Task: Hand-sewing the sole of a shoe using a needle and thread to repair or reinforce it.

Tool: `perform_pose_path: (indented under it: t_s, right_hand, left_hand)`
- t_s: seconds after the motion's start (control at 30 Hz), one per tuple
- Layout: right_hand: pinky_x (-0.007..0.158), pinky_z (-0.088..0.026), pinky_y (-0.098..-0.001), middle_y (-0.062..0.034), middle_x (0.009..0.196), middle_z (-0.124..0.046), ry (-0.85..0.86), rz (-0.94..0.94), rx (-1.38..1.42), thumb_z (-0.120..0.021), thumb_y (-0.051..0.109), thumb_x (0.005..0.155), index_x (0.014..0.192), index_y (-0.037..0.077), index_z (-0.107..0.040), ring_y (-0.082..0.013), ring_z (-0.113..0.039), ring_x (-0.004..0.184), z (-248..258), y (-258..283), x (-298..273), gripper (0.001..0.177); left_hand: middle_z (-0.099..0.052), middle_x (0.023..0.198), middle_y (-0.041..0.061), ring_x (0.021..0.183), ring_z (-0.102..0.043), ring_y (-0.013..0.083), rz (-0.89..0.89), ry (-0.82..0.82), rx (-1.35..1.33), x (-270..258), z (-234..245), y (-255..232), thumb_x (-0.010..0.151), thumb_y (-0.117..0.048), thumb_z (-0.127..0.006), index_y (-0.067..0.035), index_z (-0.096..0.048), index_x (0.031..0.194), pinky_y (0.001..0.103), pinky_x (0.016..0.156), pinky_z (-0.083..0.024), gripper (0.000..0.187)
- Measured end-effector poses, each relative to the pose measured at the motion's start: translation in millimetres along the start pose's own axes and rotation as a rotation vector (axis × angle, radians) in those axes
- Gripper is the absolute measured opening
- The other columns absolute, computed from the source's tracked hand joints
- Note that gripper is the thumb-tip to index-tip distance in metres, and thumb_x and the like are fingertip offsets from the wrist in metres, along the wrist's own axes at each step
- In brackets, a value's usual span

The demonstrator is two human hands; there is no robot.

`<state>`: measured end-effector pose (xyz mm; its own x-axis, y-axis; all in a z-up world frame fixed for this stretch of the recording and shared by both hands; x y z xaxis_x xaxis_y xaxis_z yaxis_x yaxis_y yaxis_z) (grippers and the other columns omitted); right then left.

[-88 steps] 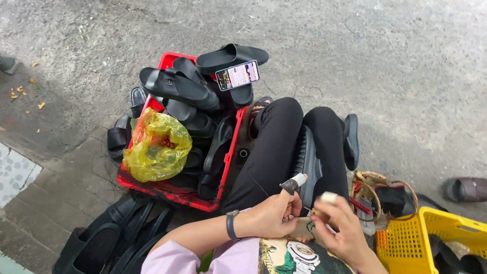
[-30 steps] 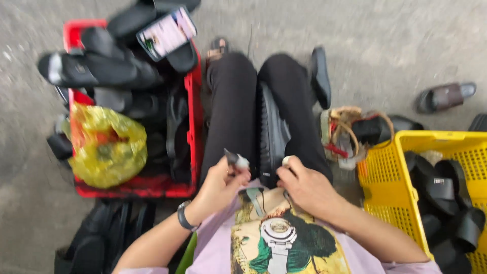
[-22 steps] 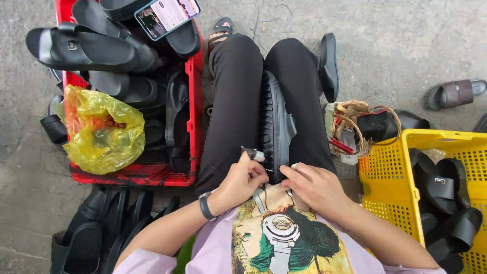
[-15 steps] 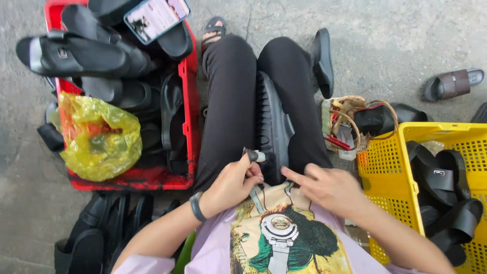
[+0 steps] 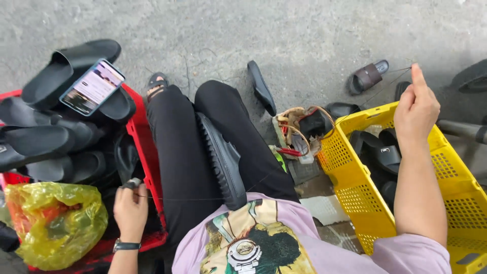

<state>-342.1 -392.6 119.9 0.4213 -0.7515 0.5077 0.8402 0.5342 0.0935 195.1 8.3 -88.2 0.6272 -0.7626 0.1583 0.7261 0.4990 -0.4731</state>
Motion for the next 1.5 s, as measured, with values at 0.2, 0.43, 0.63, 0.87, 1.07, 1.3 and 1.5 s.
perform_pose_path:
  t_s: [0.2,0.43,0.63,0.87,1.07,1.3,1.5]
  right_hand:
    - [0.083,-0.043,-0.0493,-0.0265,0.109,-0.068,0.129,-0.096,0.102,-0.044,-0.001,0.097,0.144,-0.004,-0.056,-0.0458,-0.061,0.089,-30,4,6,0.048]
    - [0.087,-0.051,-0.0476,-0.0033,0.116,-0.068,1.364,-0.097,-0.115,-0.037,0.041,0.092,0.13,0.035,-0.043,-0.0326,-0.066,0.105,-89,171,-84,0.039]
    - [0.065,-0.057,-0.034,0.0026,0.09,-0.066,0.972,0.339,0.586,-0.045,0.028,0.091,0.123,0.032,-0.054,-0.0241,-0.071,0.075,-65,291,-115,0.033]
    - [0.055,-0.056,-0.0311,0.0019,0.083,-0.053,0.799,0.439,0.666,-0.043,0.029,0.094,0.127,0.027,-0.055,-0.0233,-0.066,0.061,-50,297,-124,0.035]
    - [0.052,-0.053,-0.0304,0.0023,0.085,-0.053,0.831,0.624,0.475,-0.039,0.025,0.094,0.134,0.027,-0.05,-0.0195,-0.063,0.061,-58,310,-131,0.042]
    - [0.051,-0.049,-0.025,0.0007,0.083,-0.044,0.744,0.768,0.342,-0.043,0.024,0.089,0.138,0.029,-0.042,-0.0153,-0.055,0.053,-52,315,-130,0.049]
    - [0.046,-0.045,-0.0294,-0.0006,0.083,-0.039,0.625,0.982,0.243,-0.042,0.019,0.085,0.137,0.016,-0.043,-0.0138,-0.049,0.047,-62,335,-157,0.052]
  left_hand:
    - [-0.065,0.101,0.023,0.082,-0.066,0.0368,0.975,0.255,-0.97,-16,-45,43,0.106,-0.046,-0.025,0.01,-0.057,0.108,0.041,0.063,-0.054,0.065]
    - [-0.067,0.09,0.0,0.08,-0.062,0.012,0.399,-0.197,-0.561,19,145,-57,0.064,-0.004,-0.079,-0.011,-0.068,0.087,0.023,0.078,-0.049,0.026]
    - [-0.064,0.08,0.012,0.066,-0.061,0.0304,-0.283,-0.274,-0.397,32,180,-159,0.067,0.0,-0.081,0.0,-0.065,0.081,0.037,0.064,-0.051,0.022]
    - [-0.065,0.072,0.002,0.061,-0.066,0.0237,-0.206,0.505,0.828,-52,12,-7,0.076,-0.017,-0.061,-0.018,-0.063,0.101,0.038,0.056,-0.048,0.025]
    - [-0.065,0.103,0.012,0.098,-0.064,0.0303,-0.034,0.479,-0.449,-3,49,-169,0.075,0.0,-0.063,-0.004,-0.065,0.095,0.033,0.086,-0.051,0.02]
    - [-0.051,0.124,0.017,0.095,-0.065,0.0329,-0.138,0.483,-0.652,-23,2,-222,0.071,-0.028,-0.083,0.002,-0.053,0.124,0.04,0.082,-0.055,0.068]
    - [-0.051,0.121,0.014,0.091,-0.066,0.0279,-0.097,0.434,-0.699,-21,-9,-220,0.067,-0.024,-0.085,0.001,-0.054,0.126,0.035,0.081,-0.057,0.071]
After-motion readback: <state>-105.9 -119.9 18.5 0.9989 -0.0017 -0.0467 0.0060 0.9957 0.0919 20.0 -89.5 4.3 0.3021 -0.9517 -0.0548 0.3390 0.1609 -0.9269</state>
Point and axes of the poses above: each hand's wrist, its own x-axis towards the middle knuckle, its own z-axis out of the back of the hand, y = z × x, the point moved 10 cm from there along x, towards the middle knuckle
